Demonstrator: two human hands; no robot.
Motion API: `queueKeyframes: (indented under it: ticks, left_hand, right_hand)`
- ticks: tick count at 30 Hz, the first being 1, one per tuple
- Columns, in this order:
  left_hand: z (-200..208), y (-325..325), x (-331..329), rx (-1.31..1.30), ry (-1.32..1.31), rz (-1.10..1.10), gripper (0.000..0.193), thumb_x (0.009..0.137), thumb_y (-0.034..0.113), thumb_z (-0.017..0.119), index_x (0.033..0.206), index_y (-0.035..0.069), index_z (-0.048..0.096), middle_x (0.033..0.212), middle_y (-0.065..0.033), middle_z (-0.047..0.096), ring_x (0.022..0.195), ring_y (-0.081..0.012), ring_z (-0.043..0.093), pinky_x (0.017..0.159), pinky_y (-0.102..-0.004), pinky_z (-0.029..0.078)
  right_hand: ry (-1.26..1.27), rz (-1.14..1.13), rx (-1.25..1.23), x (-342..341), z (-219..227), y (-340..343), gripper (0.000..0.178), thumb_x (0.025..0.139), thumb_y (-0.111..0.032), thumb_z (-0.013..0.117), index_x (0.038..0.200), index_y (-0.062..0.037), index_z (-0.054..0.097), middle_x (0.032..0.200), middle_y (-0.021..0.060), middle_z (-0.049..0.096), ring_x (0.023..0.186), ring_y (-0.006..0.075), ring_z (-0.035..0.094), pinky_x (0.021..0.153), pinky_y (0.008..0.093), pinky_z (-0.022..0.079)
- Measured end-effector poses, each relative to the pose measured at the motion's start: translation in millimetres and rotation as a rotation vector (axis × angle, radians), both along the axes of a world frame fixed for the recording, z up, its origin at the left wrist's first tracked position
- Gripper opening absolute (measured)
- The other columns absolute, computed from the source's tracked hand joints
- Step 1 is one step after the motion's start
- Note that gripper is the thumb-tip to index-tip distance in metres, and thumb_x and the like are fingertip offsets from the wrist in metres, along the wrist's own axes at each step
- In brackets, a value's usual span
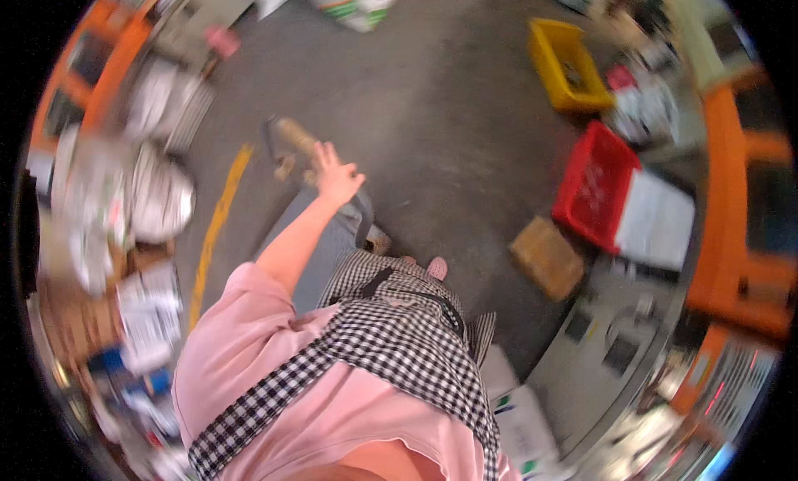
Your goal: The person scoops plastic parts from a cooling tank, wipes them with a cloth, and operates machine controls; they then transport bags of raw material using a hand truck and lift them onto a machine shelf.
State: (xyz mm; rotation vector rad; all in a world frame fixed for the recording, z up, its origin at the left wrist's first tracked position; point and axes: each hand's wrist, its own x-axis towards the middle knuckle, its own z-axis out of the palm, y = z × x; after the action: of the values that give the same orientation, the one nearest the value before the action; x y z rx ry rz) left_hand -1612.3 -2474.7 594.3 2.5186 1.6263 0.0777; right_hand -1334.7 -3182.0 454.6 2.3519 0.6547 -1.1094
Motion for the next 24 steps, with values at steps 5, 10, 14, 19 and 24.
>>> queueKeyframes:
  ticks: [5, 10, 14, 19, 24]
  left_hand:
    - [-10, -35, -16, -0.066, -0.151, 0.087, 0.020, 0.068, 0.026, 0.060, 0.074, 0.008, 0.068, 0.138, -0.0335, 0.014, 0.130, -0.0489, -0.003, 0.105, -0.0506, 0.021]
    - [-3, -91, -43, -0.011, -0.172, 0.035, 0.017, 0.063, 0.022, 0.063, 0.067, 0.005, 0.063, 0.138, -0.0327, 0.015, 0.130, -0.0495, 0.004, 0.103, -0.0521, 0.024]
    - [-9, -112, -78, 0.002, -0.286, -0.056, 0.019, 0.062, 0.021, 0.065, 0.066, 0.003, 0.061, 0.138, -0.0335, 0.012, 0.128, -0.0521, 0.005, 0.103, -0.0584, 0.016]
    - [15, -153, -146, -0.139, -0.118, 0.072, 0.016, 0.056, 0.016, 0.065, 0.056, 0.002, 0.056, 0.143, -0.0261, 0.009, 0.132, -0.0456, 0.004, 0.106, -0.0510, 0.015]
    - [27, -221, -208, -0.158, 0.100, 0.297, 0.011, 0.055, 0.012, 0.064, 0.058, 0.003, 0.059, 0.144, -0.0199, 0.015, 0.132, -0.0406, 0.010, 0.106, -0.0460, 0.023]
  right_hand:
    - [0.140, 0.569, 0.039, 164, -35, 108, 0.021, 0.077, -0.020, 0.048, 0.084, -0.0071, 0.063, 0.084, 0.0112, 0.061, 0.079, 0.0274, 0.058, 0.072, 0.0419, 0.044]
    - [0.071, 1.297, 0.084, 277, -32, 302, 0.018, 0.075, -0.017, 0.050, 0.077, -0.0068, 0.064, 0.072, 0.0084, 0.063, 0.069, 0.0280, 0.060, 0.066, 0.0412, 0.046]
    - [0.241, 0.694, 0.644, 312, -68, 445, 0.015, 0.078, -0.014, 0.051, 0.079, -0.0048, 0.063, 0.071, 0.0087, 0.060, 0.064, 0.0229, 0.057, 0.063, 0.0346, 0.044]
    - [0.510, 0.002, 0.789, 209, -37, 545, 0.017, 0.083, -0.010, 0.049, 0.089, 0.0015, 0.061, 0.067, 0.0025, 0.057, 0.056, 0.0099, 0.054, 0.053, 0.0240, 0.045]
    - [0.259, 0.634, 0.495, 181, -25, 520, 0.025, 0.078, -0.019, 0.049, 0.083, -0.0010, 0.066, 0.088, 0.0172, 0.064, 0.080, 0.0306, 0.063, 0.071, 0.0406, 0.051]
